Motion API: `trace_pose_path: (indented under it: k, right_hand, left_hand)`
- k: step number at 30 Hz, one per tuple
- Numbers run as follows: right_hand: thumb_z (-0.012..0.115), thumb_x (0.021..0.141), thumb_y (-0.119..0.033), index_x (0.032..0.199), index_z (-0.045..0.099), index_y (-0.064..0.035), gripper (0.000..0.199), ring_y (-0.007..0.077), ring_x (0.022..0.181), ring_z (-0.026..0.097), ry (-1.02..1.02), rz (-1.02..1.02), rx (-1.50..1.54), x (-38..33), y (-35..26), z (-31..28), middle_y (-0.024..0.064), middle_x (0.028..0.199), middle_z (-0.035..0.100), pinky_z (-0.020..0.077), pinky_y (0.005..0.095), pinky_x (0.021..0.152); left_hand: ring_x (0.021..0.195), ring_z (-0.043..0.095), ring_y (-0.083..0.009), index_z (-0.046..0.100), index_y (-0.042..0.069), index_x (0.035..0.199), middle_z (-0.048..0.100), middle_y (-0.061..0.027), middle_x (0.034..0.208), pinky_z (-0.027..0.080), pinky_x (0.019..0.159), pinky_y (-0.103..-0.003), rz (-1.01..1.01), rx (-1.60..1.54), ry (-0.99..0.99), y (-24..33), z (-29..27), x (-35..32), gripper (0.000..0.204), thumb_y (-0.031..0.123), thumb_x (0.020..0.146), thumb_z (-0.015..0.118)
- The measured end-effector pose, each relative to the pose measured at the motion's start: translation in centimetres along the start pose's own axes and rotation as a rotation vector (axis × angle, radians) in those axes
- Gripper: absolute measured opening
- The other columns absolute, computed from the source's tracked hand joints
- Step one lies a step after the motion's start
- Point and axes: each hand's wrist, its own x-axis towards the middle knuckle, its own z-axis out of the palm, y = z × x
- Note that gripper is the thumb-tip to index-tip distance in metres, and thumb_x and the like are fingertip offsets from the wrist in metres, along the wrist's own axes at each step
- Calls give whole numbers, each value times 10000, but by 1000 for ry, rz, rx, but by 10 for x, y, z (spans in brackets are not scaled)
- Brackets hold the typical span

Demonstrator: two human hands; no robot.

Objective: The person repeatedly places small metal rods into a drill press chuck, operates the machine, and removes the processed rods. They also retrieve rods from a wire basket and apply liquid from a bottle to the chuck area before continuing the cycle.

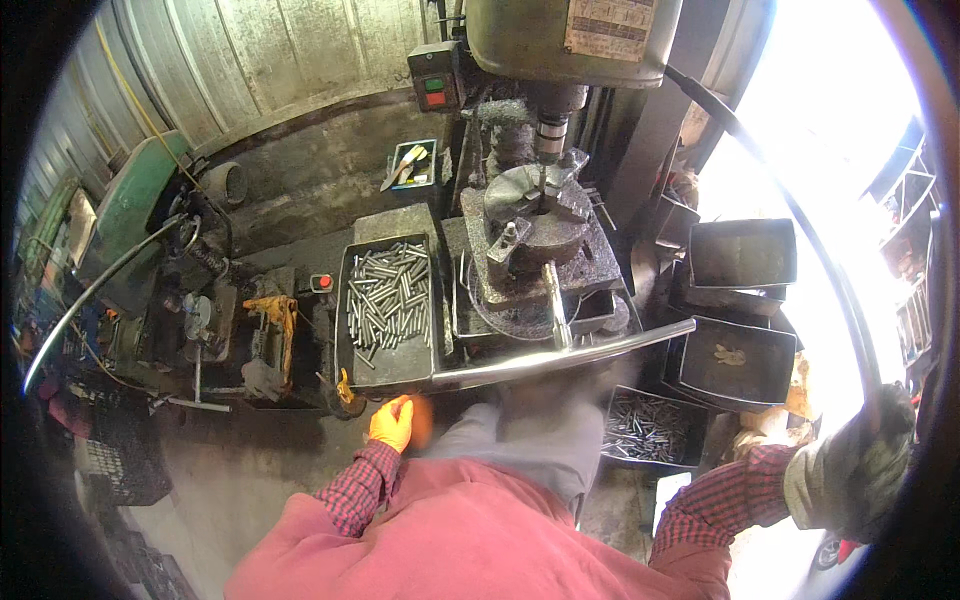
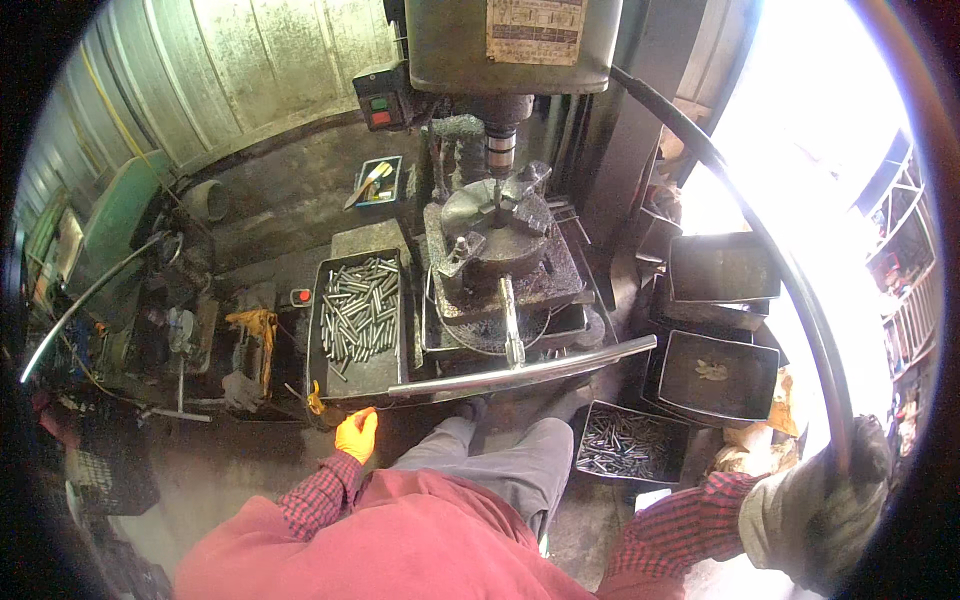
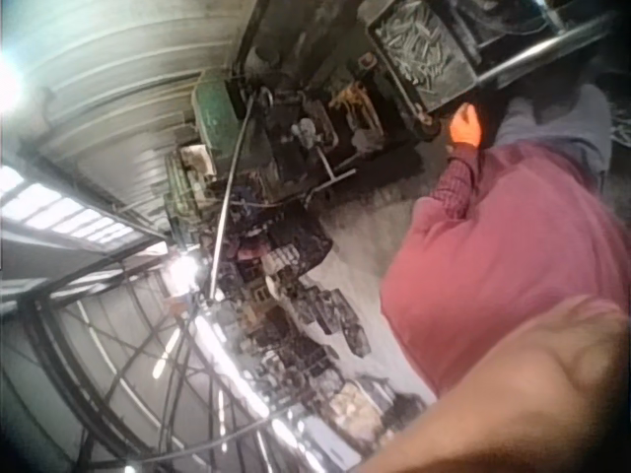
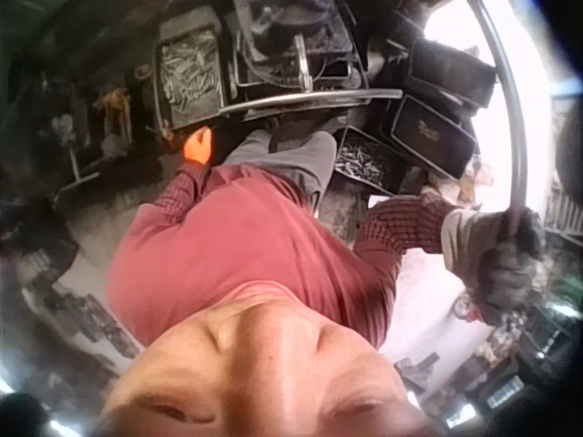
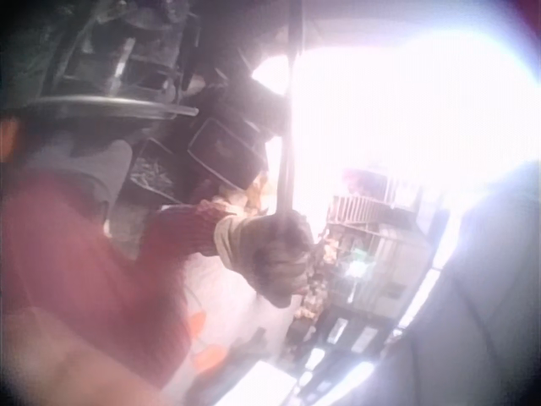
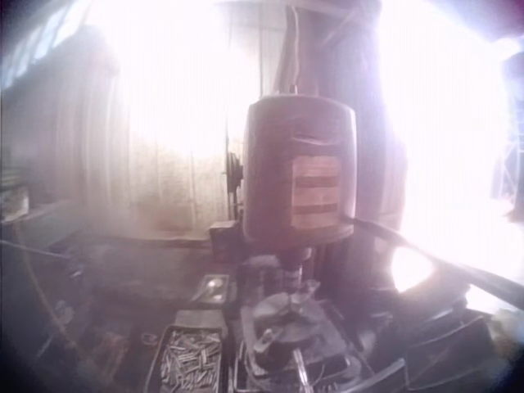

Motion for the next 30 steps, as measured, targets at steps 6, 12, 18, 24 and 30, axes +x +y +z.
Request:
trace_pose_path:
  k: [6,12,18,24,30]
  right_hand:
    - [636,1010,-500,820,693,-164,390,136,437,569,-118,26,-54,-30,1,-10,-57,589,628,501,291,484]
    - [614,991,-570,771,687,-138,491,141,458,553,-434,367,373,-43,-12,-34,-51,581,596,480,297,494]
    - [620,970,-613,850,691,-135,498,132,462,509,-475,216,188,-49,-9,-35,-66,558,515,425,275,481]
    - [560,993,-540,805,590,-164,421,119,483,464,-606,121,-71,-64,-16,-33,-73,573,460,393,318,583]
    - [482,1025,-424,772,478,-178,353,100,535,424,-692,-361,-972,-85,-29,-30,-72,602,394,375,365,760]
  left_hand:
    - [986,757,-268,758,-3,1135,786,-171,1043,563,881,-374,-105,190,-15,-40,-5,-2,376,332,1000,650]
    - [995,755,-317,760,-1,1098,785,-183,1039,555,900,-410,-380,157,84,-105,-11,2,408,375,990,644]
    - [923,746,-344,773,11,975,773,-205,980,551,827,-432,-668,417,146,-132,-33,-19,379,368,978,646]
    - [981,738,-369,771,19,1037,775,-202,989,546,871,-447,-622,401,179,-130,-36,-33,392,386,982,644]
    - [773,738,-275,745,0,922,774,-138,815,562,737,-404,-463,394,183,-184,-22,-10,373,318,1038,588]
